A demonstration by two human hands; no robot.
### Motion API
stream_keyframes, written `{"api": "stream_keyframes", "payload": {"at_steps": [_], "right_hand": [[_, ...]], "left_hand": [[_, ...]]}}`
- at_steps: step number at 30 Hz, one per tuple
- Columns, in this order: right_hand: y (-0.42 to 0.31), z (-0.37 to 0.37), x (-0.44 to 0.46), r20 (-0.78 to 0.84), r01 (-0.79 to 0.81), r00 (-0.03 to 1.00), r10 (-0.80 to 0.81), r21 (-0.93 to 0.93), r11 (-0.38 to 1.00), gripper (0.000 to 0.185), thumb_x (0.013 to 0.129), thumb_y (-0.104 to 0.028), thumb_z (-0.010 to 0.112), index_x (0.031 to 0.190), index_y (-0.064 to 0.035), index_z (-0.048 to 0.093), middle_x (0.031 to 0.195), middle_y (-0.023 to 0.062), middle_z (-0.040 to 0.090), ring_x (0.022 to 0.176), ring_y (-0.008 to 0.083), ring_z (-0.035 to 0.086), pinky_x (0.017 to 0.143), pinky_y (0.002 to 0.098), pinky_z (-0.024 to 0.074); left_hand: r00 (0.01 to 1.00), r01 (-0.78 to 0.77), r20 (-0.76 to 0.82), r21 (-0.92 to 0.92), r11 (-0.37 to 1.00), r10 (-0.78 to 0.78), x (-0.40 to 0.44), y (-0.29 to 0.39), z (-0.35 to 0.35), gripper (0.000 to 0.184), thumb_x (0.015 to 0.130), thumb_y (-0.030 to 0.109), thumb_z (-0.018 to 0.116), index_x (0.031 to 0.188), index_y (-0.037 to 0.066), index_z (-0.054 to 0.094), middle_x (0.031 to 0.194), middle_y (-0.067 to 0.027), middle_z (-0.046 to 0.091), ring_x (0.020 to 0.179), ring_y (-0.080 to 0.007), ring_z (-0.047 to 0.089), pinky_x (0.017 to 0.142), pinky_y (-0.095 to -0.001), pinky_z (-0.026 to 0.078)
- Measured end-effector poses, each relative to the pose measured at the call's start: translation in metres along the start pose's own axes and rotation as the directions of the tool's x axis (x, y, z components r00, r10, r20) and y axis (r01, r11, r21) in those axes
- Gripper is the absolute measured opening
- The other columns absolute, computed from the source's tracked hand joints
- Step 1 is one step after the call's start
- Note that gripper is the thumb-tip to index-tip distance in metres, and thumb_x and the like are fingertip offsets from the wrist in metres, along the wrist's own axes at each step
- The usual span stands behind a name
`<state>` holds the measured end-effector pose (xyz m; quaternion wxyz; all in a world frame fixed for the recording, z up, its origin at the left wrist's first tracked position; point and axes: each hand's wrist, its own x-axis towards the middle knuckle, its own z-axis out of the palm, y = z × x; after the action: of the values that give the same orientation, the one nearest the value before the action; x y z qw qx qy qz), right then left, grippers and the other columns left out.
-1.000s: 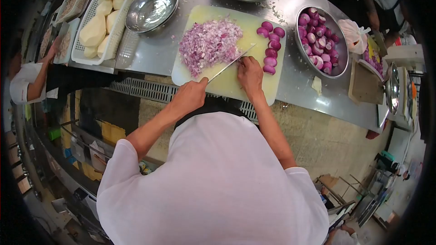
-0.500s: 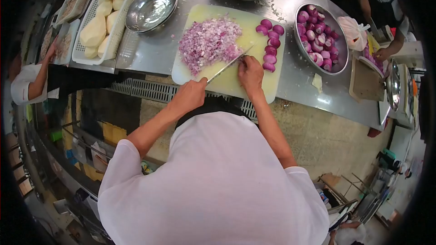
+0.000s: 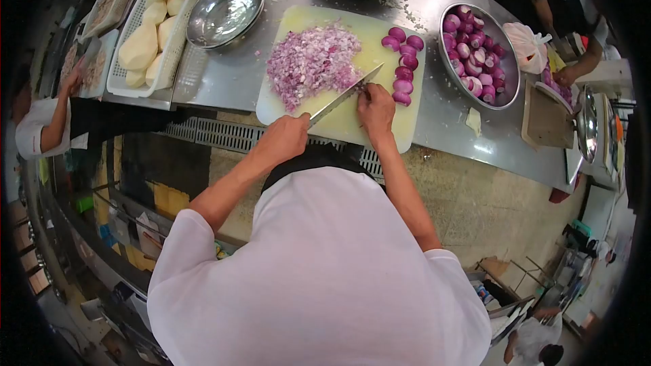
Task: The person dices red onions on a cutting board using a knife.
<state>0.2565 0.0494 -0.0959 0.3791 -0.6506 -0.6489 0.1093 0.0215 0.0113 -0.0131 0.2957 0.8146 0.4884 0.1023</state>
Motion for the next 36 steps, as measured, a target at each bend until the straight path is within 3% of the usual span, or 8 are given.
{"api": "stream_keyframes", "payload": {"at_steps": [2, 4, 10, 13, 22, 29, 36], "right_hand": [[0.001, -0.002, 0.0, 0.003, 0.003, 1.0, -0.003, 0.001, 1.0, 0.009, 0.079, -0.005, 0.062, 0.086, -0.0011, 0.065, 0.081, 0.0181, 0.063, 0.08, 0.0378, 0.062, 0.071, 0.0462, 0.0487], [-0.002, -0.002, 0.002, 0.001, -0.013, 1.0, 0.013, 0.009, 1.0, 0.008, 0.079, -0.005, 0.062, 0.086, -0.0011, 0.065, 0.08, 0.0178, 0.063, 0.079, 0.0377, 0.062, 0.071, 0.0463, 0.0486], [0.001, 0.004, 0.006, -0.04, 0.009, 0.999, -0.008, 0.014, 1.0, 0.008, 0.079, -0.005, 0.064, 0.085, -0.0016, 0.066, 0.078, 0.017, 0.063, 0.078, 0.0372, 0.062, 0.07, 0.0465, 0.0482], [0.0, 0.002, 0.003, -0.026, -0.009, 1.0, 0.009, 0.028, 1.0, 0.009, 0.079, -0.005, 0.063, 0.086, -0.002, 0.067, 0.079, 0.0169, 0.063, 0.078, 0.0372, 0.062, 0.069, 0.0464, 0.0482], [0.004, 0.009, 0.003, -0.018, -0.025, 1.0, 0.025, 0.018, 1.0, 0.01, 0.079, -0.005, 0.062, 0.087, -0.0027, 0.067, 0.08, 0.0169, 0.063, 0.079, 0.0373, 0.062, 0.07, 0.0465, 0.0489], [0.003, 0.005, 0.002, -0.023, -0.027, 0.999, 0.027, -0.002, 1.0, 0.005, 0.079, -0.005, 0.063, 0.083, -0.0029, 0.066, 0.08, 0.0165, 0.063, 0.078, 0.0371, 0.062, 0.07, 0.0458, 0.0491], [0.003, -0.008, -0.004, -0.054, -0.024, 0.998, 0.026, 0.039, 0.999, 0.005, 0.08, -0.005, 0.063, 0.083, -0.0025, 0.065, 0.079, 0.0153, 0.063, 0.076, 0.0366, 0.062, 0.065, 0.0456, 0.0488]], "left_hand": [[1.0, 0.017, 0.002, -0.003, 1.0, -0.017, 0.0, 0.007, -0.008, 0.006, 0.081, -0.002, 0.054, 0.085, -0.004, 0.049, 0.063, -0.0281, 0.057, 0.066, -0.0487, 0.059, 0.06, -0.0566, 0.045], [0.995, -0.011, -0.104, -0.064, 0.998, 0.005, -0.005, 0.012, -0.017, 0.006, 0.083, 0.0, 0.053, 0.087, -0.003, 0.05, 0.062, -0.0285, 0.056, 0.066, -0.0491, 0.059, 0.06, -0.057, 0.045], [0.998, 0.045, -0.035, 0.047, 0.998, -0.044, -0.002, -0.007, -0.011, 0.008, 0.083, 0.0, 0.054, 0.089, -0.004, 0.05, 0.063, -0.0285, 0.057, 0.067, -0.0494, 0.06, 0.06, -0.0572, 0.046], [0.995, 0.041, -0.095, -0.004, 0.999, -0.042, -0.007, -0.006, -0.005, 0.008, 0.083, 0.0, 0.053, 0.089, -0.004, 0.051, 0.064, -0.0288, 0.058, 0.067, -0.0493, 0.06, 0.061, -0.0577, 0.046], [0.999, 0.037, 0.002, 0.071, 0.997, -0.037, 0.003, -0.002, -0.006, 0.005, 0.082, 0.001, 0.055, 0.086, -0.002, 0.052, 0.064, -0.0276, 0.058, 0.067, -0.0482, 0.06, 0.06, -0.0569, 0.046], [0.999, -0.02, -0.025, 0.027, 0.999, 0.021, 0.001, -0.014, 0.001, 0.006, 0.081, 0.002, 0.054, 0.087, 0.0, 0.051, 0.064, -0.0251, 0.057, 0.066, -0.0468, 0.059, 0.057, -0.0551, 0.043], [1.0, 0.005, -0.026, 0.041, 0.999, -0.004, 0.003, -0.008, -0.005, 0.005, 0.081, -0.001, 0.054, 0.085, -0.003, 0.051, 0.063, -0.0283, 0.057, 0.066, -0.0485, 0.059, 0.06, -0.0568, 0.045]]}}
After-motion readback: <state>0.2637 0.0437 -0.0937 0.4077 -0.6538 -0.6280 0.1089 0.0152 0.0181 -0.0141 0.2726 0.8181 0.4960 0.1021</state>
